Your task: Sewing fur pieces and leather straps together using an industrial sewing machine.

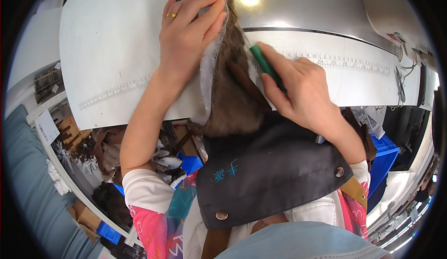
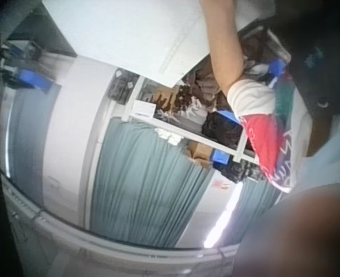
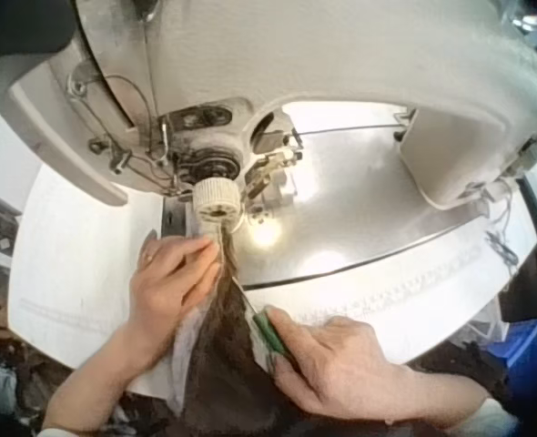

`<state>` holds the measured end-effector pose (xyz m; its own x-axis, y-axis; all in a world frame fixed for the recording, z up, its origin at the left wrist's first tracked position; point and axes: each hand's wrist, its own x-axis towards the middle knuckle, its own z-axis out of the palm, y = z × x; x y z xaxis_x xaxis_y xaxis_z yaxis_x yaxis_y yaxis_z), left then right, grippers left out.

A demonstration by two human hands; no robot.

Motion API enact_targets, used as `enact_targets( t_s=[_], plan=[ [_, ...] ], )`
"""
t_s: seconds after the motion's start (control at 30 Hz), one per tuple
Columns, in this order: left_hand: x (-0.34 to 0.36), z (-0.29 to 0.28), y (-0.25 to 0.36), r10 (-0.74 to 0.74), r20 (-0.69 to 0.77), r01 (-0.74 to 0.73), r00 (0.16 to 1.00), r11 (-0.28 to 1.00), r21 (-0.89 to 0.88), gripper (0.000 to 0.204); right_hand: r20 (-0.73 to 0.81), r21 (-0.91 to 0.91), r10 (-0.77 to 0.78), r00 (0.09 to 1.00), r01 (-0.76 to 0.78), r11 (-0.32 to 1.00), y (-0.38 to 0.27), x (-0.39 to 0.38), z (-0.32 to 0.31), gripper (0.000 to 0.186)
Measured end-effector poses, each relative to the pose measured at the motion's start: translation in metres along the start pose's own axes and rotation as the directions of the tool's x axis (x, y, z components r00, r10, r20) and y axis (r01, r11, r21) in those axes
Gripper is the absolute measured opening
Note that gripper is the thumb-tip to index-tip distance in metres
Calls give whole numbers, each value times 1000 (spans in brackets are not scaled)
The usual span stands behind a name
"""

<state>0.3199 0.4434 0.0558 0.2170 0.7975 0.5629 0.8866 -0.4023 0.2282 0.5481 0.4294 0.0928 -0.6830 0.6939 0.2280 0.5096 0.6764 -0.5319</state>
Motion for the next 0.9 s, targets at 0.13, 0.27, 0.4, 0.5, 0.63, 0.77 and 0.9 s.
enact_targets(
  t_s=[0.13, 0.27, 0.4, 0.5, 0.63, 0.77, 0.9],
  plan=[
    [0, -16, 17, -133, 95, 138, 987, 989, -44, 23, -35, 167, 110, 993, -103, 981, -9, -1, 3, 45],
    [-4, -26, 34, -223, 163, 241, 961, 965, -99, 24, -32, 146, 101, 994, -96, 985, -13, 1, 12, 44],
    [-15, -18, 41, -294, 111, 312, 949, 926, -214, 24, -22, 108, 10, 1000, -8, 994, -14, -3, 9, 38],
    [-20, -18, 39, -284, 79, 294, 956, 942, -164, 24, -37, 84, 21, 999, -18, 996, -4, -11, 1, 37],
    [-23, -19, 40, -296, 70, 304, 953, 939, -161, 24, -104, -107, 117, 988, -128, 986, 7, 2, 1, 36],
    [-20, -16, 41, -284, 74, 293, 956, 939, -179, 25, -158, -191, 98, 983, -128, 973, 6, 30, 21, 27],
    [-20, -15, 42, -286, 76, 294, 955, 941, -165, 26, -182, -167, -65, 981, 35, 985, 4, 29, 26, 32]
  ],
)
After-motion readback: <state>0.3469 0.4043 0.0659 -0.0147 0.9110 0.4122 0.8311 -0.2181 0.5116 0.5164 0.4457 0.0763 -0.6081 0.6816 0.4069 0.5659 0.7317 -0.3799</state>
